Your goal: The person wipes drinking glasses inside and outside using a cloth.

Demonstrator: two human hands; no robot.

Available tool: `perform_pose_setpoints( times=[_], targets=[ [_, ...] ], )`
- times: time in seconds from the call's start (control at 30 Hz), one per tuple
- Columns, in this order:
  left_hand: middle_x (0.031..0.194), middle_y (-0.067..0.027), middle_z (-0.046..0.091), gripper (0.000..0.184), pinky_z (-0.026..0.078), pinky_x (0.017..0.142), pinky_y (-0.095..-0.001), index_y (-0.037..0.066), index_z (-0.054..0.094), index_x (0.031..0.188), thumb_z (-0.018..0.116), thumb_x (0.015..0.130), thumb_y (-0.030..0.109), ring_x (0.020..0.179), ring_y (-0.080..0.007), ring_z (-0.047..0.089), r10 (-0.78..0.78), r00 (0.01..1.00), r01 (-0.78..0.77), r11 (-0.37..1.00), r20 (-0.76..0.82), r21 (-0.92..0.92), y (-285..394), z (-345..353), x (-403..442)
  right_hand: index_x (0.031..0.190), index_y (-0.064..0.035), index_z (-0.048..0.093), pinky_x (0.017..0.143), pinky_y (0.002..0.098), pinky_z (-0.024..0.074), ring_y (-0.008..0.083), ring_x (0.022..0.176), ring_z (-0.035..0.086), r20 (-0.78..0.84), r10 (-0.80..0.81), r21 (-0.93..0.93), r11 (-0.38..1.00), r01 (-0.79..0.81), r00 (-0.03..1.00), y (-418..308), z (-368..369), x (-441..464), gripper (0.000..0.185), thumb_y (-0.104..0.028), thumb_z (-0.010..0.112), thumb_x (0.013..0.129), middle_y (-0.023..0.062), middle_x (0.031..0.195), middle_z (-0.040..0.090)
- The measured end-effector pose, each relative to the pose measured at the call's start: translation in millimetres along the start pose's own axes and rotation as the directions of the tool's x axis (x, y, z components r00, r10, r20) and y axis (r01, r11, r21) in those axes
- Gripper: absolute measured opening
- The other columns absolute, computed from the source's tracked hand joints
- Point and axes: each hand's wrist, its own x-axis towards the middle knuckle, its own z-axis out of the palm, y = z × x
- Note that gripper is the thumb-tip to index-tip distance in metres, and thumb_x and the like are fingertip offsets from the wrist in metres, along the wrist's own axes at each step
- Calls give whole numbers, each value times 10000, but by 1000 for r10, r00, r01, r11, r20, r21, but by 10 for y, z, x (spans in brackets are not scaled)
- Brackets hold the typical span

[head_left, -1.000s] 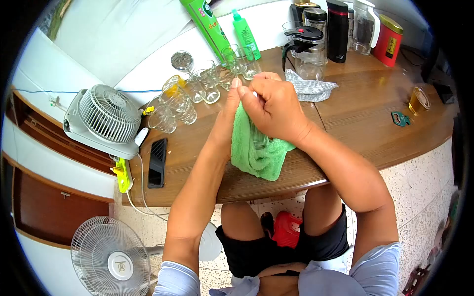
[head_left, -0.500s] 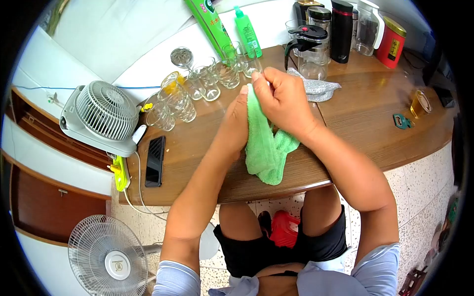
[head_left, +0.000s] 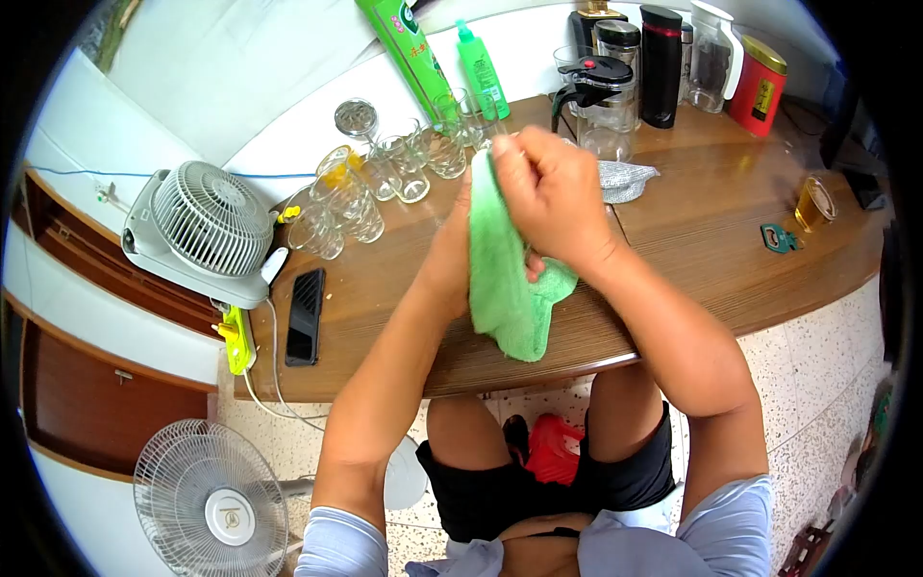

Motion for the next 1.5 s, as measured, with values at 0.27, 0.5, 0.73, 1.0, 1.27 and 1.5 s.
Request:
perform_pose_setpoints(
  times=[0.27,0.5,0.73,1.0,1.27,1.5],
  targets=[
    [1134,-121,688,731,644,822,-399,35,578,1338,369,1079,686,989,-228,719,119,953,-102,992,-278,73,1,220,-37,748,-10,547,510,394,414,274,508,468,170,83,207,971,-118,982,128,59,-53,375,-234,647,1031,146,607,507],
    [1145,-124,702,740,624,884,-399,27,618,1282,359,1074,688,1050,-258,717,80,964,-99,993,-252,-62,128,140,-1,816,10,573,598,370,448,208,645,550,216,-88,194,980,45,972,66,66,-41,362,-245,626,1068,116,692,516],
    [1230,-114,689,475,596,925,-378,-2,542,1403,593,1044,305,1070,-242,700,137,981,-120,985,-139,125,111,247,-101,808,3,598,589,378,447,219,605,518,221,198,259,932,-253,955,220,-86,108,385,-292,652,1049,127,680,571],
    [1468,-179,575,809,469,1141,-463,-44,415,1530,448,1076,625,1364,-287,573,153,978,-177,969,-141,-172,229,140,-100,1069,-42,736,757,351,535,234,904,616,141,-221,82,974,211,965,130,35,27,176,-179,769,964,114,986,636],
    [1306,-149,595,587,496,1083,-528,37,496,1376,599,1050,515,1199,-340,615,299,810,-418,897,-504,-140,252,22,-31,1558,-88,414,941,455,578,472,1134,615,234,14,-32,999,-7,972,-83,147,-236,817,-175,840,866,310,1478,340],
    [1094,-85,578,523,562,914,-507,108,545,1131,673,994,597,1037,-304,633,353,681,-537,836,-641,-111,294,-215,-14,1378,-48,647,822,422,602,381,904,752,446,205,-20,975,-220,871,137,95,-196,466,-75,671,913,231,961,738]
  ],
)
